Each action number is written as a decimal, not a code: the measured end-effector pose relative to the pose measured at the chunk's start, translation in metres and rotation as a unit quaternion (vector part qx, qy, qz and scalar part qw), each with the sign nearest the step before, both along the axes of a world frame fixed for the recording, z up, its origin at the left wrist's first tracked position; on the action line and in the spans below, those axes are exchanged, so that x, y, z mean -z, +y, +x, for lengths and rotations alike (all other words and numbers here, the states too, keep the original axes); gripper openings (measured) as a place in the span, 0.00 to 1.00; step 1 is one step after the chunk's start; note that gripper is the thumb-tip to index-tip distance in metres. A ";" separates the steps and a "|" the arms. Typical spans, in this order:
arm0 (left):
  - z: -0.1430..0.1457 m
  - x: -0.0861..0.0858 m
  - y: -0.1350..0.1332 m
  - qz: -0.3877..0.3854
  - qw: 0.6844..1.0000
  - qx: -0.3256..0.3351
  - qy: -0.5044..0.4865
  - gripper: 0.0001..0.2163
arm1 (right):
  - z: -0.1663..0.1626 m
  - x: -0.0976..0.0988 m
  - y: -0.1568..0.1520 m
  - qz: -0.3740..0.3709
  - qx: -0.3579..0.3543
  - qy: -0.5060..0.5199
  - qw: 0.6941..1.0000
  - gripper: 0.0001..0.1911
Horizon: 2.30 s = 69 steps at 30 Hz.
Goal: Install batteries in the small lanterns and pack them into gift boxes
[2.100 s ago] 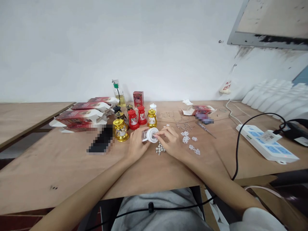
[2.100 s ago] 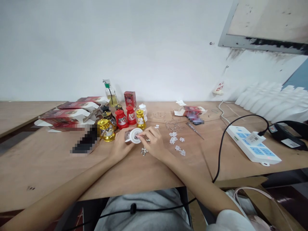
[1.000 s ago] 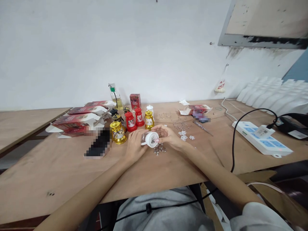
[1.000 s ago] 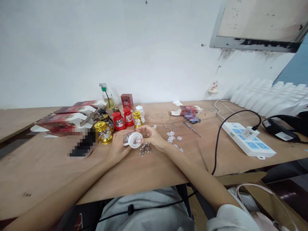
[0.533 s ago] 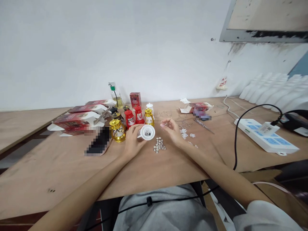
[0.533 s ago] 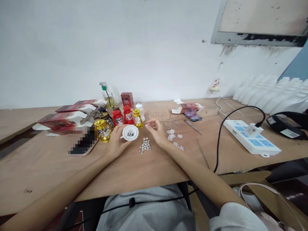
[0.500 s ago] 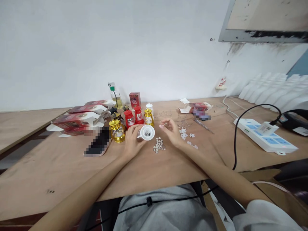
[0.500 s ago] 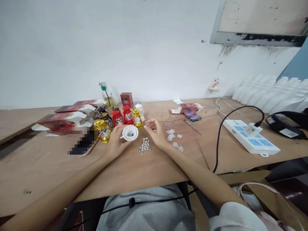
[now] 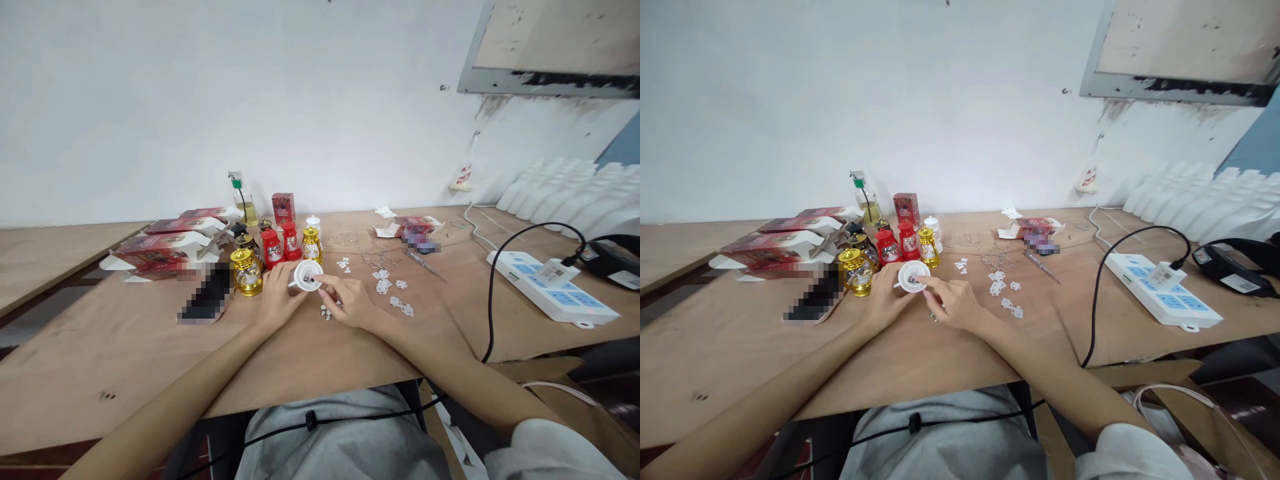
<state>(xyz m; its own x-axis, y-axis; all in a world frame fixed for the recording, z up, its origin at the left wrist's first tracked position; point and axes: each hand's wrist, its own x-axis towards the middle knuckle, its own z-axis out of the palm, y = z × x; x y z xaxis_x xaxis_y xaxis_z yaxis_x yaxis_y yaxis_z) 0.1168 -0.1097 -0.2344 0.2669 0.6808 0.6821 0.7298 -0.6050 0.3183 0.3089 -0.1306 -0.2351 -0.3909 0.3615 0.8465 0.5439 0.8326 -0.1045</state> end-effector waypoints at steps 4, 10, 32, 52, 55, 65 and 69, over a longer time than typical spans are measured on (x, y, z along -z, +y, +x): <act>0.000 -0.002 -0.001 -0.011 1.000 0.002 0.002 0.19 | 0.002 -0.001 0.001 0.004 0.013 -0.019 1.000 0.17; 0.001 -0.003 -0.002 -0.019 1.000 -0.001 0.003 0.18 | 0.003 0.000 0.002 -0.007 0.024 -0.035 0.999 0.19; 0.000 -0.005 0.000 -0.041 0.998 0.043 -0.033 0.21 | 0.020 -0.009 0.015 -0.128 0.144 -0.055 0.980 0.18; 0.001 -0.002 0.001 -0.063 0.993 0.042 -0.088 0.21 | 0.040 -0.002 0.050 -0.298 0.279 0.021 0.913 0.08; 0.001 -0.002 0.002 -0.061 0.994 0.044 -0.085 0.21 | 0.043 -0.012 0.041 -0.259 0.318 0.003 0.912 0.13; 0.002 -0.005 -0.001 -0.076 0.992 0.057 -0.087 0.21 | 0.023 -0.017 0.014 -0.289 0.505 -0.205 0.787 0.15; 0.001 -0.002 0.001 -0.078 0.992 0.059 -0.080 0.20 | 0.027 -0.018 0.018 -0.284 0.482 -0.214 0.801 0.15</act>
